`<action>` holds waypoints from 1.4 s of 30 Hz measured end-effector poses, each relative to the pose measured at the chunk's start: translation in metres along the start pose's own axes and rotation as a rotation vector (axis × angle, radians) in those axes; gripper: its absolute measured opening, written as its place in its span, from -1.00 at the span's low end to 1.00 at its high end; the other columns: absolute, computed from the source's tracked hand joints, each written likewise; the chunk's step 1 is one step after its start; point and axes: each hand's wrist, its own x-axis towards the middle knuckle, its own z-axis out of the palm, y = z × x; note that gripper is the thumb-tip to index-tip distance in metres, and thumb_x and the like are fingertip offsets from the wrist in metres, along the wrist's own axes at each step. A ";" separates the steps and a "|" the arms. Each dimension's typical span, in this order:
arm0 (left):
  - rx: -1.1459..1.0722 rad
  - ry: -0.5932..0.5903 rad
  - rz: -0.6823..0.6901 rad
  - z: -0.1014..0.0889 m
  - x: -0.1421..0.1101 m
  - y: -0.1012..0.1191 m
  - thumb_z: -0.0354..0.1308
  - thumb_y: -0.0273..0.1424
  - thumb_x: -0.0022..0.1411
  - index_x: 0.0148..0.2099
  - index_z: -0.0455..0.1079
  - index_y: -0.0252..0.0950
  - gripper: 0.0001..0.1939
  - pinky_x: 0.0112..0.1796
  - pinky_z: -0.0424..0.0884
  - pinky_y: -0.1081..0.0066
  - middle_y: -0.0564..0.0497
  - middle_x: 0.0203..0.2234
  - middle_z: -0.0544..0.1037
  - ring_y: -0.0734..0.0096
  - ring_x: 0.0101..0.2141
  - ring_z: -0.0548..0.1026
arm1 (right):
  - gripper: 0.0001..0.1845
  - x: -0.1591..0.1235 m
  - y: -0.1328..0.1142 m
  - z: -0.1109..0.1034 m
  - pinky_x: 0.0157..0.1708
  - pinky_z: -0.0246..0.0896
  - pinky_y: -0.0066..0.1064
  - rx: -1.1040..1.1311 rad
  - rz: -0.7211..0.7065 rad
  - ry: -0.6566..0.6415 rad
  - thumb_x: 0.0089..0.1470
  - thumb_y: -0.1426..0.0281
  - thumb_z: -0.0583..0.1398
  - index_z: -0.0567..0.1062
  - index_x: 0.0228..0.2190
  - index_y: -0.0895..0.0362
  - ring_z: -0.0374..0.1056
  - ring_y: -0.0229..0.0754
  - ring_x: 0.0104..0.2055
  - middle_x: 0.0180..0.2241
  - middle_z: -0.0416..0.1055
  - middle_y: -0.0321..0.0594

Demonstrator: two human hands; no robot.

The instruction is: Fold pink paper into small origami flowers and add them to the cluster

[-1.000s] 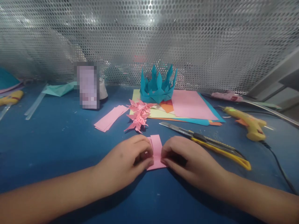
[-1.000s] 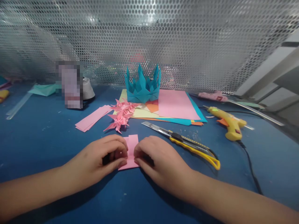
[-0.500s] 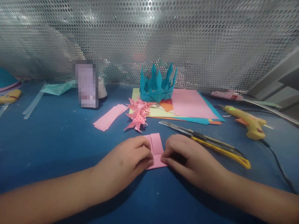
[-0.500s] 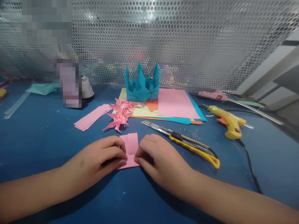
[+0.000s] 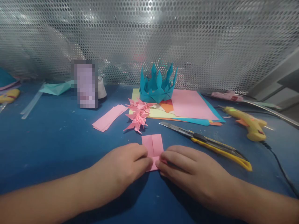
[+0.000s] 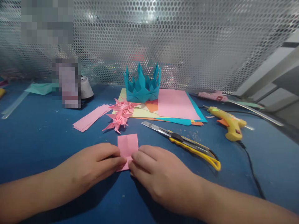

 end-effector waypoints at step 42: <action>-0.351 0.090 -0.081 -0.011 0.005 -0.001 0.02 -0.59 0.21 -0.28 0.47 -0.30 -0.79 -0.34 0.31 0.56 0.05 -0.40 0.41 0.53 -0.37 0.40 | -0.69 0.002 -0.018 -0.013 -0.52 -0.09 -0.31 -0.083 0.087 -0.093 0.16 0.50 0.01 0.43 -0.55 0.14 0.10 -0.18 -0.50 -0.55 0.29 -0.22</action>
